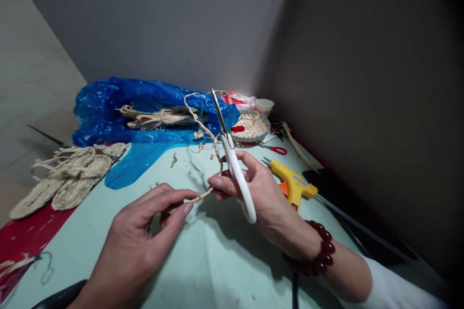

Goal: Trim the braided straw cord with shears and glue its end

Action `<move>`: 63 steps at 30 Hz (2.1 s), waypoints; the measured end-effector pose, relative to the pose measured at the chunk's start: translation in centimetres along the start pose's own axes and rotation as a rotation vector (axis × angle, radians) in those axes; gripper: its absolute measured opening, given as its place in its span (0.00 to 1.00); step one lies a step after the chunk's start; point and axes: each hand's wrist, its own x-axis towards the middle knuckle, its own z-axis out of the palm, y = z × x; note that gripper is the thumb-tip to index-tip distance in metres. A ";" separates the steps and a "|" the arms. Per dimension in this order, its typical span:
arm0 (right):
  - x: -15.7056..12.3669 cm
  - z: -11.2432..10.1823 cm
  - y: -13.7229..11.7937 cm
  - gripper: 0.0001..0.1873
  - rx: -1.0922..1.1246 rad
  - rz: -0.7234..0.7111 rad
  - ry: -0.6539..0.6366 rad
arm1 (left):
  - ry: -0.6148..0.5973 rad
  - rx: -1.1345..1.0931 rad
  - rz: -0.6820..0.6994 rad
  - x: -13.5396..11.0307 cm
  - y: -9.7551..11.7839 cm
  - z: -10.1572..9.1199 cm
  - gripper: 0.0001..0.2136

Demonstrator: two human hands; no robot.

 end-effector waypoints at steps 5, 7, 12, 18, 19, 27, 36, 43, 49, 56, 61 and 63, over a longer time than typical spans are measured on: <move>-0.2 -0.2 -0.1 0.27 0.040 -0.045 0.009 | -0.111 -0.065 -0.128 0.4 0.8 0.3 0.05; -0.4 -0.1 -0.2 0.27 0.040 -0.057 -0.002 | -0.194 -0.162 -0.253 0.7 1.3 0.4 0.07; -0.6 0.2 -0.2 0.27 0.069 -0.047 -0.048 | -0.368 -0.238 -0.339 1.4 1.2 0.3 0.09; -0.5 0.2 -0.1 0.27 0.083 -0.061 -0.029 | -0.298 -0.196 -0.305 1.1 1.1 0.6 0.08; -0.6 0.1 -0.1 0.28 0.085 -0.056 -0.025 | -0.267 -0.171 -0.293 1.0 1.2 0.7 0.08; -0.6 0.4 0.0 0.27 0.125 -0.060 -0.015 | -0.246 -0.034 -0.254 0.3 1.5 1.2 0.07; 0.1 -0.5 -0.6 0.25 0.045 -0.125 0.101 | -0.340 -0.002 -0.237 0.2 -0.1 1.0 0.12; 0.0 -0.4 -0.8 0.26 -0.033 -0.108 0.113 | -0.150 -0.007 -0.105 0.0 -0.6 0.2 0.06; -0.1 -1.2 -1.1 0.19 -0.466 -0.249 0.095 | -0.088 -0.446 -0.478 0.2 -0.5 0.1 0.08; -1.0 -2.4 -1.0 0.27 -1.137 -0.748 -0.078 | 0.051 -0.787 -0.524 2.1 -1.1 -1.1 0.10; -0.7 -2.7 0.2 0.32 -1.407 -0.757 -0.169 | 0.160 -0.824 -0.479 2.3 -0.7 -1.7 0.14; -0.7 -2.8 0.4 0.33 -1.434 -0.770 -0.170 | 0.183 -0.832 -0.475 2.3 -0.6 -1.8 0.17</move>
